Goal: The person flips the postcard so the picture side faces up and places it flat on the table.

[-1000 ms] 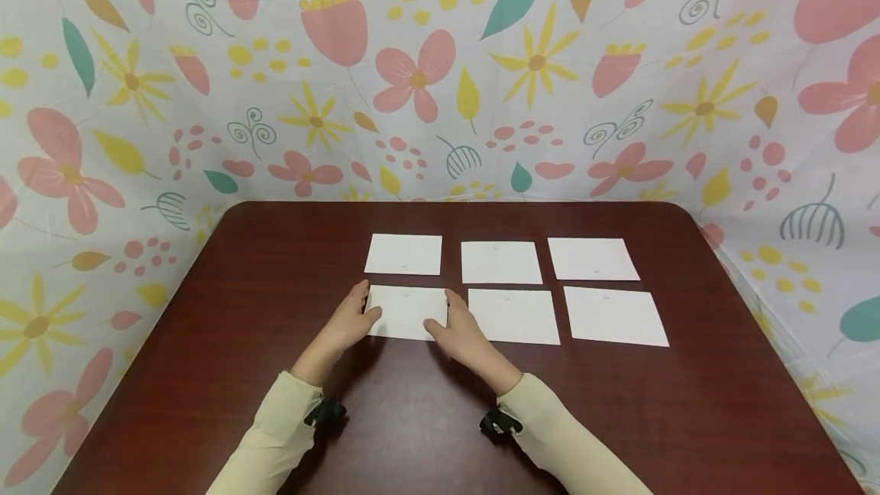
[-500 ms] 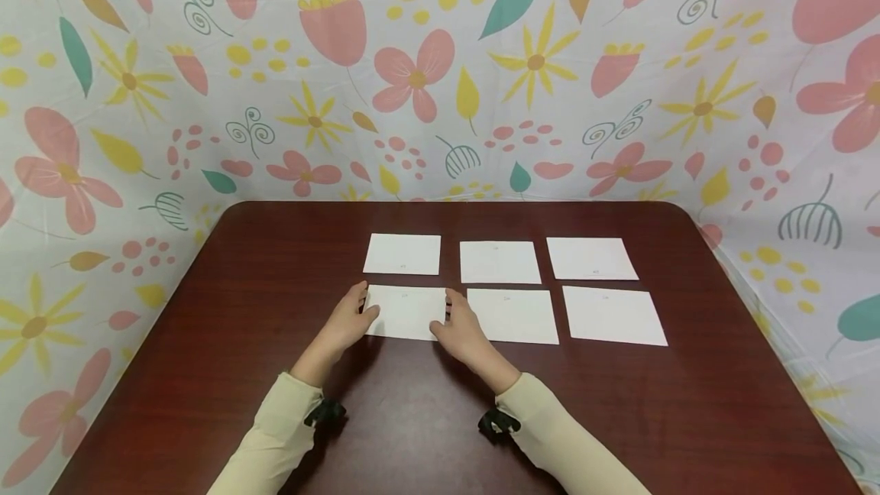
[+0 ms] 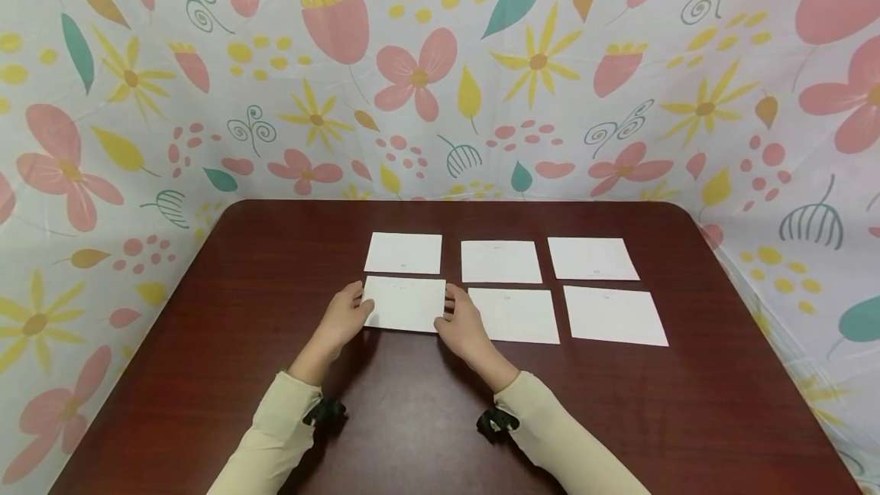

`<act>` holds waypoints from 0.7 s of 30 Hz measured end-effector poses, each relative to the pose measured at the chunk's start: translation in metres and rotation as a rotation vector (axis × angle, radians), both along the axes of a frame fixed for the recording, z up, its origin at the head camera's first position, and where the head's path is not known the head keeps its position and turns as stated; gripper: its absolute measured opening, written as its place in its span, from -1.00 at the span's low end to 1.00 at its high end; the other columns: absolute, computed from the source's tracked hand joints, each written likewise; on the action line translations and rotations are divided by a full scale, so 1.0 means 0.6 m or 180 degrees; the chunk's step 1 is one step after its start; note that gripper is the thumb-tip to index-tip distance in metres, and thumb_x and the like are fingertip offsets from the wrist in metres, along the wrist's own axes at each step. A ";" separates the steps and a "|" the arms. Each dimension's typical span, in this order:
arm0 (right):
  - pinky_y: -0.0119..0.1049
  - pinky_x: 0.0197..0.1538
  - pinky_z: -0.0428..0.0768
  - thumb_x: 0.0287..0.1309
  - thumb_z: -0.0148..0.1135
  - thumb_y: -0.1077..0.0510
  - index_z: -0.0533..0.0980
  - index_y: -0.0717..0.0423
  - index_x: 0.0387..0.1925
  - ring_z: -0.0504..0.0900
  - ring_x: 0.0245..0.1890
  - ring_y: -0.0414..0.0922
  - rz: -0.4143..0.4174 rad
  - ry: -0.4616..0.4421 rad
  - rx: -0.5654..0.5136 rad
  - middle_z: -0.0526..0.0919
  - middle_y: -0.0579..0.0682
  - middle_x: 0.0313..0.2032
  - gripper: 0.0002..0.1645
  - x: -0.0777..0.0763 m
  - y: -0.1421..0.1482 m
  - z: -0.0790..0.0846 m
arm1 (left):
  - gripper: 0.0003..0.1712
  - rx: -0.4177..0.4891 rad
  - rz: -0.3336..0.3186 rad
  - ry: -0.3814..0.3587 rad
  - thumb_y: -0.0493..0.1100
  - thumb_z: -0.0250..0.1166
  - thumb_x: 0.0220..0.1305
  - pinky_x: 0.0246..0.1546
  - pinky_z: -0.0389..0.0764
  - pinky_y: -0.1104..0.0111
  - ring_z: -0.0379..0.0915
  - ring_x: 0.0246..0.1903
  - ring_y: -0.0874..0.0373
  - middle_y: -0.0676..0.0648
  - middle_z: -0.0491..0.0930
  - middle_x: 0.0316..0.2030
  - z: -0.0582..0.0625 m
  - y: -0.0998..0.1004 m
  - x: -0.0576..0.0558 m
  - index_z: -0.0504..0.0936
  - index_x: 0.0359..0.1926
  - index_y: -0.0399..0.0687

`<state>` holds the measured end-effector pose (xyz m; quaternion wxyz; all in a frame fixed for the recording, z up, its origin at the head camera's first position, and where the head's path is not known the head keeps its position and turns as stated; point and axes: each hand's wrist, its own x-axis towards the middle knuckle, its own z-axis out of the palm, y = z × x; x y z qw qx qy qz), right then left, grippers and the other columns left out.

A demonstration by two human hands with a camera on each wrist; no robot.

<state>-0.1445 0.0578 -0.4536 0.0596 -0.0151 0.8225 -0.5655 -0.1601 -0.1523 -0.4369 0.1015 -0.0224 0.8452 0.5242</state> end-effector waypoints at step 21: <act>-0.10 0.04 0.52 -0.01 -0.08 0.47 0.28 0.53 0.23 0.46 0.07 0.15 -0.0227 0.0085 -0.0125 0.40 0.31 0.03 -0.34 -0.011 0.000 0.017 | -0.44 -0.0030 0.0338 0.0199 -0.34 0.03 0.29 0.07 0.44 0.06 0.32 0.08 -0.24 -0.41 0.35 0.05 0.012 -0.005 -0.005 0.28 0.28 -0.54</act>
